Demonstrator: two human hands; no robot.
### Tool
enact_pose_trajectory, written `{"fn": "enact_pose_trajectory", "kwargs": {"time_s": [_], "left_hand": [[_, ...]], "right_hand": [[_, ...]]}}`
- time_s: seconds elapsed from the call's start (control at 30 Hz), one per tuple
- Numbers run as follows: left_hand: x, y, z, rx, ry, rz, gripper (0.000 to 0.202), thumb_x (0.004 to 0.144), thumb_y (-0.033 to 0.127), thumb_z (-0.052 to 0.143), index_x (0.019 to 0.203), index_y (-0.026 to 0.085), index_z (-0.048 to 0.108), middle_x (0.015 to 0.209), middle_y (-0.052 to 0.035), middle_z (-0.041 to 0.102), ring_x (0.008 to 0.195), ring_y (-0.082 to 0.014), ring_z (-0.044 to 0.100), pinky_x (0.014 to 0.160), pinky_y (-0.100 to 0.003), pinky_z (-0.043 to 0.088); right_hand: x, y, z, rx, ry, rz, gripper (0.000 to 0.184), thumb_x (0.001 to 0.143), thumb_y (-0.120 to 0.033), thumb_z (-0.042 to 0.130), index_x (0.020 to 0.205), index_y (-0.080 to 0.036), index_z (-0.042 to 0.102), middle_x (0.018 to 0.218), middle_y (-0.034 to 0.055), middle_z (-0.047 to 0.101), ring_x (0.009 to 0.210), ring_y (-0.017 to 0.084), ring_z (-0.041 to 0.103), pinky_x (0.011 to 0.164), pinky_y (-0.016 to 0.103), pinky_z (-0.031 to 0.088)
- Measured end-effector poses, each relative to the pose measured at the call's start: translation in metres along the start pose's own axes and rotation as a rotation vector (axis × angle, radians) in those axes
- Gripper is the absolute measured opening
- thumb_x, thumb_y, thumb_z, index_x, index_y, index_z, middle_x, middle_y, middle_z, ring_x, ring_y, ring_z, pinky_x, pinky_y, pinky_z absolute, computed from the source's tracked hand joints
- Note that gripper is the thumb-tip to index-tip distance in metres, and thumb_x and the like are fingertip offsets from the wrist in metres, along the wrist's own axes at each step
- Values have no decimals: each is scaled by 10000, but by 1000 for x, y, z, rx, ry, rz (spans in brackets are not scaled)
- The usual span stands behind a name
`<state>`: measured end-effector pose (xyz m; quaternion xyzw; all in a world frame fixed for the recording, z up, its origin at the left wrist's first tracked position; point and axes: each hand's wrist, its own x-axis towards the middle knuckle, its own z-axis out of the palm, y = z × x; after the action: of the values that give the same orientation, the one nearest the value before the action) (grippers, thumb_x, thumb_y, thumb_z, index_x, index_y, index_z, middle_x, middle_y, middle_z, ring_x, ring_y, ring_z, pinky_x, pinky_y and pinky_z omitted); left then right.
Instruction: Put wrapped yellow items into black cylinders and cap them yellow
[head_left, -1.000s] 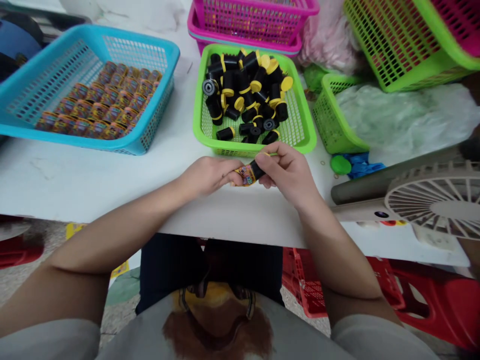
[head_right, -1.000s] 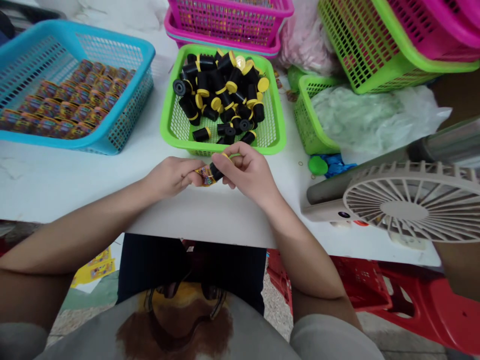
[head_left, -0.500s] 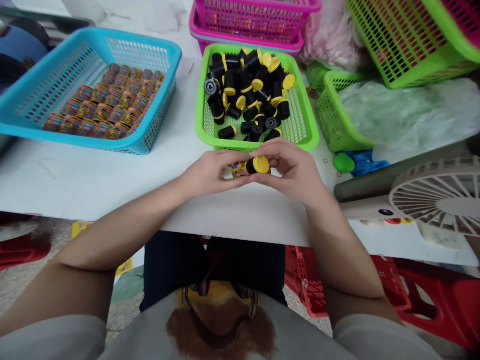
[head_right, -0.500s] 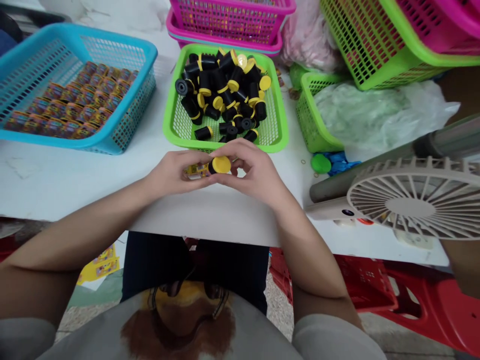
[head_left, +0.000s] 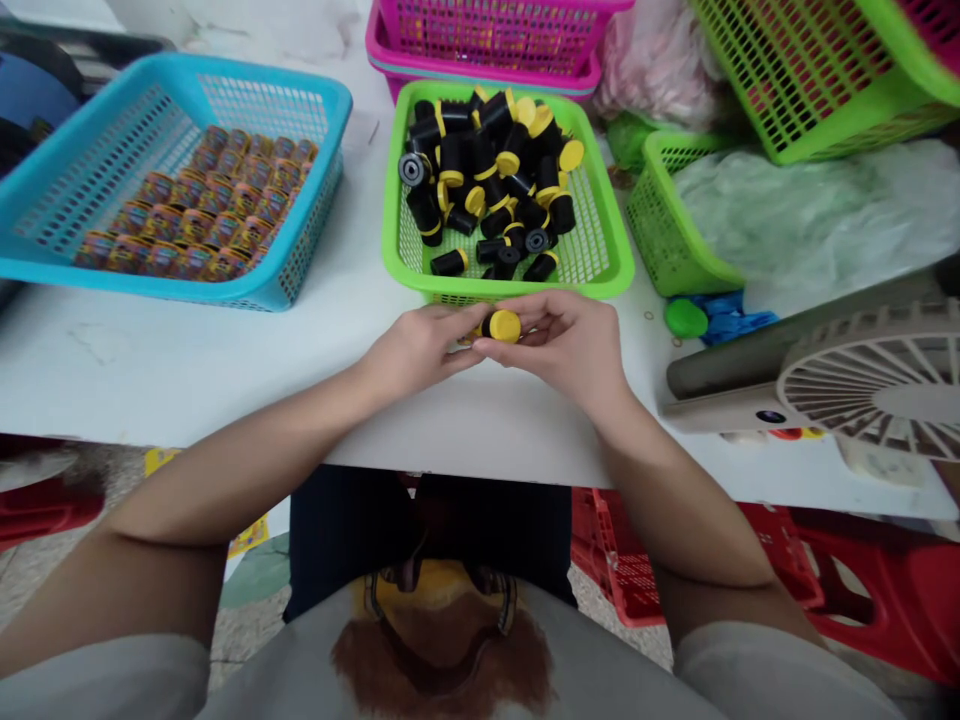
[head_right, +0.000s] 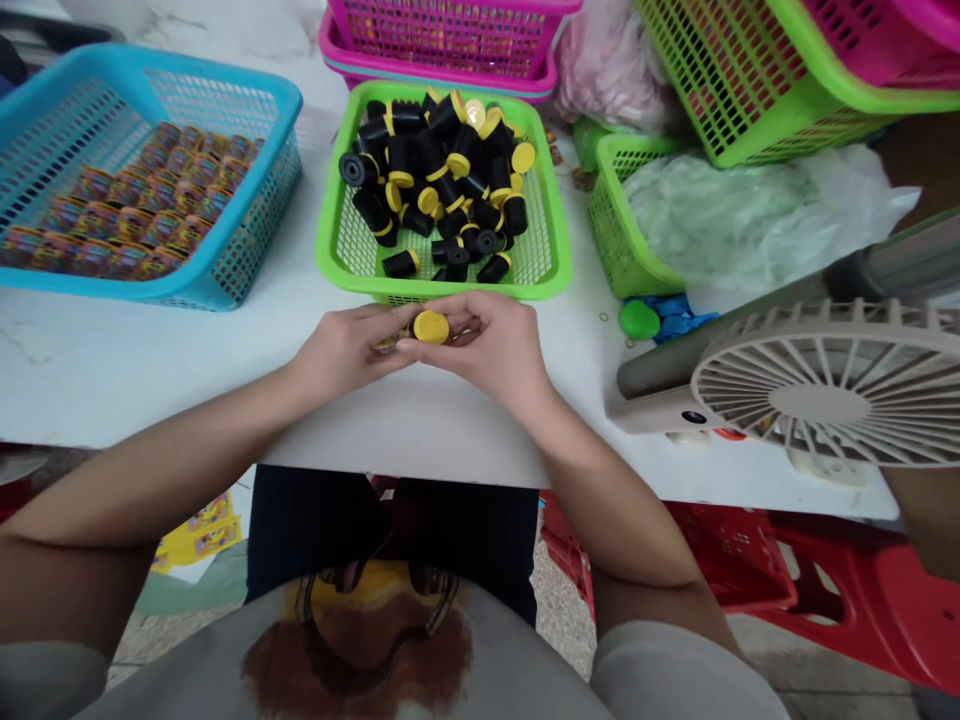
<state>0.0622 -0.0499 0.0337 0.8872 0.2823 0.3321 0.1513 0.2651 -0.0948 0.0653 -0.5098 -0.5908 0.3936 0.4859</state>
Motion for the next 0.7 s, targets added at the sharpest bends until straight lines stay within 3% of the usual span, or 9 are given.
{"fn": "enact_pose_trajectory", "kwargs": {"time_s": [0.13,0.2,0.3,0.4,0.5,0.6,0.7], "left_hand": [[1,0,3,31,23,32,310,1008,397,588,1147,156,726,918,-76,784,835,-175,738,795,-257,559],[1,3,4,23,52,30,289,996,386,606,1117,158,738,956,-81,796,850,-179,744,812,-267,563],[1,9,1,-27,114,-113,288,937,415,698,1087,179,770,909,-62,801,794,-183,735,751,-262,557],[3,17,-5,-148,148,-312,304,857,455,790,1045,217,800,826,-11,793,724,-167,706,679,-247,538],[5,23,-9,-315,212,-435,292,815,466,817,944,204,808,801,4,785,696,-150,686,661,-242,551],[7,24,-7,-488,252,-514,312,812,477,808,897,178,790,807,-18,781,706,-150,696,670,-253,585],[9,21,-3,-615,158,-500,340,812,497,795,836,162,742,765,-36,758,693,-161,706,640,-260,594]], "right_hand": [[-3,0,7,-86,102,3,478,579,-562,960,789,-208,716,704,-7,734,601,147,666,567,296,583],[-2,2,6,-213,157,-44,497,613,-607,932,659,-217,627,586,-29,645,562,134,618,545,278,538],[0,3,0,-376,179,-173,542,806,-686,760,600,-229,554,525,-28,557,581,140,602,597,285,539],[5,4,-8,-451,135,-408,414,988,-626,540,918,-251,700,905,49,743,875,200,719,837,358,613],[9,9,-10,-531,-90,-665,418,1002,-536,550,1319,-273,621,1365,100,665,1296,260,636,1143,472,520],[12,18,-5,-591,-265,-733,567,990,-464,585,1503,-256,462,1511,132,552,1453,286,509,1236,535,428],[10,23,0,-653,-237,-724,546,994,-346,546,1517,-233,435,1483,146,563,1440,297,516,1221,575,438]]}}
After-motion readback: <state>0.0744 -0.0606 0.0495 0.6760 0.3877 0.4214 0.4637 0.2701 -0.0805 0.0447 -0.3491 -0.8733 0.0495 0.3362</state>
